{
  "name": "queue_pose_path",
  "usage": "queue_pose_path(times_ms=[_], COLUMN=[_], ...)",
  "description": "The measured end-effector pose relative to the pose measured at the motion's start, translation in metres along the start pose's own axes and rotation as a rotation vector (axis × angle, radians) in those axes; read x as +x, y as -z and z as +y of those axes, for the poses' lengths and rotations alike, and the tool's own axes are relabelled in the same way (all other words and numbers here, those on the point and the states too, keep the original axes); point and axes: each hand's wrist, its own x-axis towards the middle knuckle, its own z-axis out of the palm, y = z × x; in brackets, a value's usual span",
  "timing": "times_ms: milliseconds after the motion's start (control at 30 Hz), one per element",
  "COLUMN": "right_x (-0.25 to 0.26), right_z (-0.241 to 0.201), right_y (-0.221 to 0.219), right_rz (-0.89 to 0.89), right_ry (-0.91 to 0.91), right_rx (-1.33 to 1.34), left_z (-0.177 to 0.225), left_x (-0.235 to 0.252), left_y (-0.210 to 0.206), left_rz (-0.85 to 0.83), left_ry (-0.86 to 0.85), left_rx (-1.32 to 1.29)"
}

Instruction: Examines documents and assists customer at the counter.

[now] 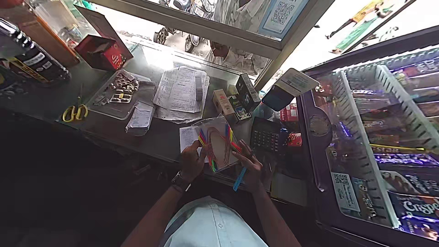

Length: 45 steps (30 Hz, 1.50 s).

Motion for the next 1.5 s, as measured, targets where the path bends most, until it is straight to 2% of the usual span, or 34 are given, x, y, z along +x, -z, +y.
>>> queue_pose_path(times_ms=[200,733,1500], right_x=[0.001,0.0,0.001], right_z=[0.0,-0.002,0.0], right_y=[0.0,-0.001,-0.001], right_rz=[-0.047,-0.022,-0.018], right_ry=[-0.069,-0.105,-0.071], right_rx=[-0.04,-0.044,-0.039], left_z=[0.003,0.004,0.005], left_x=[0.0,-0.003,-0.001], left_y=[0.0,-0.011,-0.012], left_rz=[-0.016,0.134,0.136], left_ry=[0.035,-0.027,-0.035], left_rx=[0.042,0.203,0.22])
